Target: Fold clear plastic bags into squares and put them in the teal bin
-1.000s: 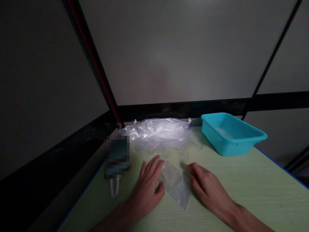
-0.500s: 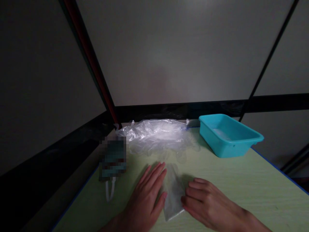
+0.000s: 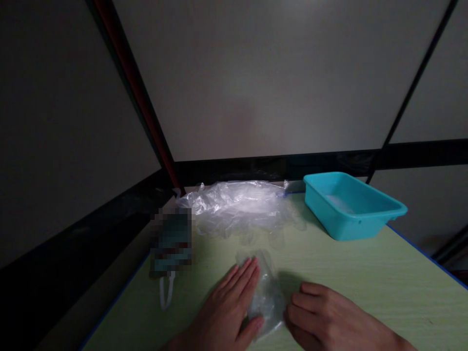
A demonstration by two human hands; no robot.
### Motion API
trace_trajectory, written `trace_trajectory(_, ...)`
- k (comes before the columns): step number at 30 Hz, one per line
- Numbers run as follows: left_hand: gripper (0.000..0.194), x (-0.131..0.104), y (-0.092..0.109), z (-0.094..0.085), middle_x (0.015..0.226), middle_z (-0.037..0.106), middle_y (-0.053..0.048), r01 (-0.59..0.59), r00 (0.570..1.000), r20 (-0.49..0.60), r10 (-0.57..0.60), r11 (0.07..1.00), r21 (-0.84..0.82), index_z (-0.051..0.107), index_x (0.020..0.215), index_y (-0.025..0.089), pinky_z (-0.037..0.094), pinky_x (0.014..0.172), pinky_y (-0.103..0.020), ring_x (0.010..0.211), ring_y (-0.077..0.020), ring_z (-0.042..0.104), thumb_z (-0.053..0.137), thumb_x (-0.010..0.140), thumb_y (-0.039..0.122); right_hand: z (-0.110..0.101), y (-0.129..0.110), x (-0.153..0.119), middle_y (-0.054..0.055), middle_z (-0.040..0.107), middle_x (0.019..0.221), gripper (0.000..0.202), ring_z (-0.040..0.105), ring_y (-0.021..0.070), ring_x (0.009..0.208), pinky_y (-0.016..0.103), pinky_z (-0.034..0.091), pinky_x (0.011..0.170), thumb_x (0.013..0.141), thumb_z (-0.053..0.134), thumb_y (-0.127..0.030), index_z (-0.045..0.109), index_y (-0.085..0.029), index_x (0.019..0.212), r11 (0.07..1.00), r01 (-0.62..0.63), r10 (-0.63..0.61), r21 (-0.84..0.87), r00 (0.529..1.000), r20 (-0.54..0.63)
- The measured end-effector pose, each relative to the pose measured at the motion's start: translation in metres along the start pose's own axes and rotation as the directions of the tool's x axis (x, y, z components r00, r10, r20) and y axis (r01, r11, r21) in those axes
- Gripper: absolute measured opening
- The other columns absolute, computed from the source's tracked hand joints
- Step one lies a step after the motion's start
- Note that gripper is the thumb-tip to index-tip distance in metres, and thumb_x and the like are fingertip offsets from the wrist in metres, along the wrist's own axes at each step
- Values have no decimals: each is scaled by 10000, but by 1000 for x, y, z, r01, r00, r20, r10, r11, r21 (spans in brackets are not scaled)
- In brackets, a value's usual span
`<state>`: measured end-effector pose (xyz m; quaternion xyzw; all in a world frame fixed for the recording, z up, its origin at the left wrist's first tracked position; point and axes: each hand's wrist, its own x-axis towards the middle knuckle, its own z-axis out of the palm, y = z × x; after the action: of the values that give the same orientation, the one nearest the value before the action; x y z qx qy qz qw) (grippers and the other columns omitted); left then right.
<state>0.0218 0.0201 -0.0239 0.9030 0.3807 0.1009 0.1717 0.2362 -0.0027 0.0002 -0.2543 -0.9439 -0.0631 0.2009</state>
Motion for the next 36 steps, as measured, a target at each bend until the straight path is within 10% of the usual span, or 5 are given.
trace_trajectory(26, 668, -1, -2, 2, 1440, 151, -89, -16, 1000, -17, 15, 999, -45, 233, 1365, 114, 146, 1082, -378, 1318, -231, 139, 450, 828, 447, 14, 15, -5, 110, 645, 1075, 353, 607, 212, 955, 343, 521, 785, 932, 277, -163, 611, -114, 1037, 994, 83, -71, -71, 986, 152)
trace_trajectory(36, 218, 5, 6, -4, 902, 637, -64, 24, 960, -258, -109, 950, -312, 621, 929, 156, 442, 779, -286, 856, -189, 571, 452, 792, 149, 10, 10, 3, 118, 640, 1083, 302, 605, 208, 970, 338, 508, 818, 865, 340, -116, 606, -130, 1006, 993, -60, 45, 104, 989, 139)
